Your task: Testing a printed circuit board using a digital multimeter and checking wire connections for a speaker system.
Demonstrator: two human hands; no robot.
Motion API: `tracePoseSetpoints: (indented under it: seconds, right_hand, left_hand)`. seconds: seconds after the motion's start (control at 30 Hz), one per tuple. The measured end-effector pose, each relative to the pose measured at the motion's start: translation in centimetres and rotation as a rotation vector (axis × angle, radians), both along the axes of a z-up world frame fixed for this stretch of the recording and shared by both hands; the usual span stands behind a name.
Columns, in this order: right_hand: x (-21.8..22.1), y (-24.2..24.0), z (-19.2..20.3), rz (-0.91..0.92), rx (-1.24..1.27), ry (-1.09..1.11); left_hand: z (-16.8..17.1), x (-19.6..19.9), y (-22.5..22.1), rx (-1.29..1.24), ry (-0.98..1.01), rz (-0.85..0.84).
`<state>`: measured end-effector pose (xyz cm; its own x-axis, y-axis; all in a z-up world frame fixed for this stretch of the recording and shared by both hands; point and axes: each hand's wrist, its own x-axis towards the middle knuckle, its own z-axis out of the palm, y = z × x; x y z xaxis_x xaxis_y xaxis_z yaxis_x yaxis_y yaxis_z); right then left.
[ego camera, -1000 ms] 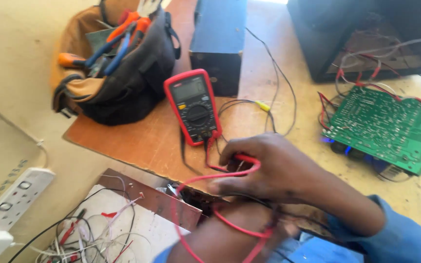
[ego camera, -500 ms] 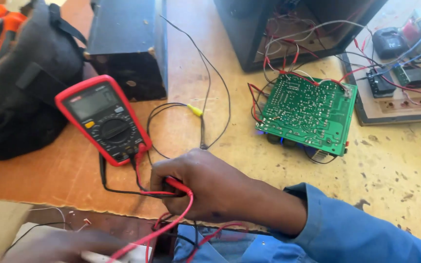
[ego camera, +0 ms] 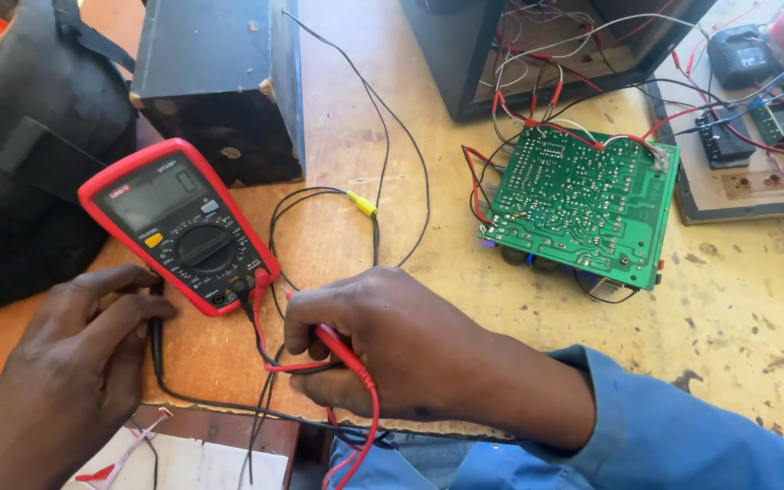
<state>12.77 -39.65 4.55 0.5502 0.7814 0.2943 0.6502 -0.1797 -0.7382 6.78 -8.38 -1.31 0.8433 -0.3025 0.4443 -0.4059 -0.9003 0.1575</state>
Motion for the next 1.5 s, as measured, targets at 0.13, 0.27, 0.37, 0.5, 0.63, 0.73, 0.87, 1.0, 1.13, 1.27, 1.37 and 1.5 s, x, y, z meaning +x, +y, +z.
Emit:
tracePoseSetpoints:
  seconds: [0.13, 0.27, 0.37, 0.5, 0.63, 0.73, 0.87, 1.0, 1.13, 1.27, 1.37, 1.5]
  right_hand:
    - [-0.3, -1.4, 1.2, -0.031, 0.019, -0.082]
    - [-1.3, -3.4, 2.4, -0.13, 0.02, -0.159]
    - [-2.4, -4.9, 2.5, -0.273, 0.001, -0.15]
    - [-3.9, -6.8, 1.1, -0.452, -0.124, -0.068]
    - [-5.2, -7.3, -0.6, -0.584, 0.034, -0.329]
    - [-6.2, -7.9, -0.9, -0.672, 0.136, -0.508]
    - [-7.1, -9.1, -1.4, -0.826, 0.225, -0.522]
    - [-7.9, -10.5, -2.1, -1.168, 0.134, -0.454]
    - [-7.2, -11.7, -3.4, -1.318, 0.001, -0.445]
    - [-7.2, -11.9, -4.0, -1.167, 0.097, -0.706]
    - [-7.1, -11.3, -3.6, -1.204, 0.093, -0.646]
    - [-6.8, -11.3, -3.5, -1.176, 0.023, -0.644]
  left_hand:
    - [-0.4, -1.1, 2.5, 0.012, 0.124, -0.093]
    - [0.7, -3.2, 3.0, -0.09, 0.192, -0.169]
    - [2.5, -4.3, 1.6, -0.227, 0.221, -0.185]
    - [1.8, -5.4, 1.8, -0.207, 0.224, -0.191]
    - [2.2, -6.6, 0.1, -0.178, -0.109, -0.114]
    - [2.8, -7.5, -3.6, -0.345, -0.019, 0.01]
    - [2.7, -3.7, -16.6, -0.787, -0.145, -0.097]
    - [4.0, -1.2, -25.4, -1.157, -0.144, -0.207]
    - [2.9, 0.3, -27.1, -1.093, -0.03, -0.348]
    - [2.4, 0.8, -27.7, -1.058, -0.001, -0.302]
    - [2.6, 1.0, -27.8, -1.045, 0.053, -0.321]
    - [2.4, 1.5, -27.9, -1.019, 0.058, -0.339]
